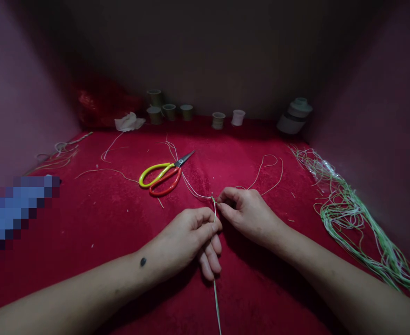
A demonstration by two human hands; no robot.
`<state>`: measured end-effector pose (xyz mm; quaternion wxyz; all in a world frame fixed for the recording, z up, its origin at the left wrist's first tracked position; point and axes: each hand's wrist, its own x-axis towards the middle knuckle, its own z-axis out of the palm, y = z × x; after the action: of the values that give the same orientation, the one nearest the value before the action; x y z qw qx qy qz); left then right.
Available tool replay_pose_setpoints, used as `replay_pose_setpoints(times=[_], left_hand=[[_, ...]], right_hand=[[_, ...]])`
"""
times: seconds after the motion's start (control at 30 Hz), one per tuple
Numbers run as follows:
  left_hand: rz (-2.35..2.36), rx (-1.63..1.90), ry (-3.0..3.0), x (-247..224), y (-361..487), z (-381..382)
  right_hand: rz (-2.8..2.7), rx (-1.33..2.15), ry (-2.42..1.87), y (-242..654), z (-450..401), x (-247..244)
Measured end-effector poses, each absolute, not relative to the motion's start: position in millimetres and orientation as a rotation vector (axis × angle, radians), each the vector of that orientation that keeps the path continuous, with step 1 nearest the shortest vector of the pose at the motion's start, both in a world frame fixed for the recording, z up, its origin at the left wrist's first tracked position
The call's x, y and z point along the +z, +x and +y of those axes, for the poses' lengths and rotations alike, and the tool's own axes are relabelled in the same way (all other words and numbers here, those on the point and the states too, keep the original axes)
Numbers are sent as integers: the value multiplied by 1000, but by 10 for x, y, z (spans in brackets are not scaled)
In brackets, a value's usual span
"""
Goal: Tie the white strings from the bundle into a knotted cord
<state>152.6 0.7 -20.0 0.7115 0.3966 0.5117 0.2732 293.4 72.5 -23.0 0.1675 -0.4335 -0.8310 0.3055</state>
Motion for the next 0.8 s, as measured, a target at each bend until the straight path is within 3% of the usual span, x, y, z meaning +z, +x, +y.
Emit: replay_pose_setpoints(times=[0.5, 0.63, 0.8], left_hand=[[1247, 513, 953, -107, 1502, -22], [1545, 693, 1482, -38, 1390, -43], [1455, 698, 1664, -62, 1338, 21]], right_hand=[[-2284, 996, -1193, 2957, 729, -189], [-2157, 1234, -1285, 2961, 732, -122], [-1842, 1747, -1382, 2980, 718, -6]])
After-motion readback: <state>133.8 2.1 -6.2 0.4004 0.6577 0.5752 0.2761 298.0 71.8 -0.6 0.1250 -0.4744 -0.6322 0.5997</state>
